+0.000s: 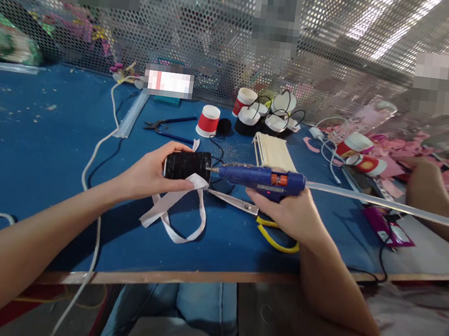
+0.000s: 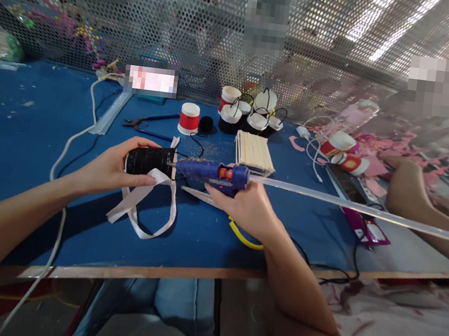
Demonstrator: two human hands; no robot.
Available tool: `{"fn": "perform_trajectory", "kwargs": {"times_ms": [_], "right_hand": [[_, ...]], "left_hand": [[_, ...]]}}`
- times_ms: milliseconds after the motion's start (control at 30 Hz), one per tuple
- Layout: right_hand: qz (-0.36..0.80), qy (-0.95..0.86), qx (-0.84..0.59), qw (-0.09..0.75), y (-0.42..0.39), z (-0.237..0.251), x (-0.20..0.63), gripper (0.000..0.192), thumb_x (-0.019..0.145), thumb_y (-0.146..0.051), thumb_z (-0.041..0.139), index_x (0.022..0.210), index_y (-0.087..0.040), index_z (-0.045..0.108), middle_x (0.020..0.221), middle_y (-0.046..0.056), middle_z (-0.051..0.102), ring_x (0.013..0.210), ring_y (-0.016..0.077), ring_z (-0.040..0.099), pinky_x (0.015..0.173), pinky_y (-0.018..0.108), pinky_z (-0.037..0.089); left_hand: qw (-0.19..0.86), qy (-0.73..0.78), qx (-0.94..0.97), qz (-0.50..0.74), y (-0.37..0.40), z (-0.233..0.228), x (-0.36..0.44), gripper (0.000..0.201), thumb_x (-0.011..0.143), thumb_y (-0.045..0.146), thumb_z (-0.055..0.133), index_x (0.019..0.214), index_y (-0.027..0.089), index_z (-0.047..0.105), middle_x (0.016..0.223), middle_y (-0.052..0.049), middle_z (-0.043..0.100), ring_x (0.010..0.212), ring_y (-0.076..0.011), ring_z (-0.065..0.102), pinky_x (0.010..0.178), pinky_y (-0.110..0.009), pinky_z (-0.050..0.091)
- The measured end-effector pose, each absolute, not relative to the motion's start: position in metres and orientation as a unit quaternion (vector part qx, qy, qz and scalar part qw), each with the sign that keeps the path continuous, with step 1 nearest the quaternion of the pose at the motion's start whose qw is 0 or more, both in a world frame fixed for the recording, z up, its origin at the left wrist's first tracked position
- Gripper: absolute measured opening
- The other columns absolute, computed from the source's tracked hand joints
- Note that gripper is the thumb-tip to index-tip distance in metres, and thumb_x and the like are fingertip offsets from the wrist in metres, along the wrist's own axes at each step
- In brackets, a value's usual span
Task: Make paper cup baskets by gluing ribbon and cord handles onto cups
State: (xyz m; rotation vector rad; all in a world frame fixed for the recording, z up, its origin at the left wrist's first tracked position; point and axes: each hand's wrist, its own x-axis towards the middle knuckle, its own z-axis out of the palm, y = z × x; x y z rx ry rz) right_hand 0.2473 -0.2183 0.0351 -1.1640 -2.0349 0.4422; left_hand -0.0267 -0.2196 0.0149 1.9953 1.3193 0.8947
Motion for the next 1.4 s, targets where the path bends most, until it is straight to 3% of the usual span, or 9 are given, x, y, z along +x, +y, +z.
{"fn": "perform_trajectory", "kwargs": {"times_ms": [300, 467, 800, 1100, 1400], "right_hand": [[0.188, -0.807, -0.46, 0.319, -0.2227, 0.0376, 0.2478, 0.012, 0.074, -0.03, 0.063, 0.082, -0.021, 0.065, 0.074, 0.0, 0.068, 0.068, 0.0181, 0.064, 0.068, 0.031, 0.054], [0.184, -0.784, -0.477, 0.352, -0.2194, 0.038, 0.2481, 0.016, 0.069, -0.033, 0.067, 0.079, -0.021, 0.064, 0.073, 0.0, 0.069, 0.067, 0.0189, 0.065, 0.071, 0.033, 0.054], [0.18, -0.77, -0.504, 0.347, -0.2179, 0.0404, 0.2464, 0.019, 0.07, -0.031, 0.066, 0.059, -0.021, 0.055, 0.052, -0.002, 0.059, 0.048, 0.0142, 0.056, 0.048, 0.027, 0.048], [0.218, -0.764, -0.479, 0.374, -0.2236, 0.0406, 0.2443, 0.015, 0.067, -0.029, 0.069, 0.078, -0.021, 0.062, 0.071, 0.0, 0.068, 0.067, 0.0175, 0.064, 0.068, 0.031, 0.054], [0.246, -0.779, -0.461, 0.347, -0.2252, 0.0441, 0.2479, 0.015, 0.07, -0.031, 0.067, 0.081, -0.022, 0.065, 0.074, -0.001, 0.07, 0.067, 0.0173, 0.066, 0.068, 0.031, 0.055]], "left_hand": [[0.302, 0.511, 0.734, 0.33, -0.2189, 0.0157, -0.0268, 0.062, 0.065, 0.049, 0.07, 0.116, 0.02, 0.048, 0.104, -0.004, 0.059, 0.091, -0.0207, 0.058, 0.079, -0.032, 0.046], [0.277, 0.489, 0.757, 0.332, -0.2202, 0.0147, -0.0265, 0.062, 0.067, 0.048, 0.069, 0.117, 0.02, 0.047, 0.107, -0.005, 0.058, 0.095, -0.0206, 0.057, 0.083, -0.032, 0.046], [0.244, 0.454, 0.792, 0.327, -0.2226, 0.0162, -0.0259, 0.061, 0.068, 0.046, 0.07, 0.117, 0.019, 0.047, 0.112, -0.005, 0.057, 0.095, -0.0185, 0.056, 0.083, -0.028, 0.044], [0.351, 0.49, 0.721, 0.341, -0.2192, 0.0144, -0.0258, 0.063, 0.064, 0.046, 0.073, 0.115, 0.019, 0.049, 0.098, -0.003, 0.062, 0.085, -0.0191, 0.059, 0.073, -0.029, 0.048], [0.394, 0.491, 0.695, 0.348, -0.2172, 0.013, -0.029, 0.062, 0.064, 0.046, 0.073, 0.115, 0.021, 0.049, 0.095, -0.002, 0.064, 0.083, -0.0198, 0.06, 0.07, -0.029, 0.049]]}}
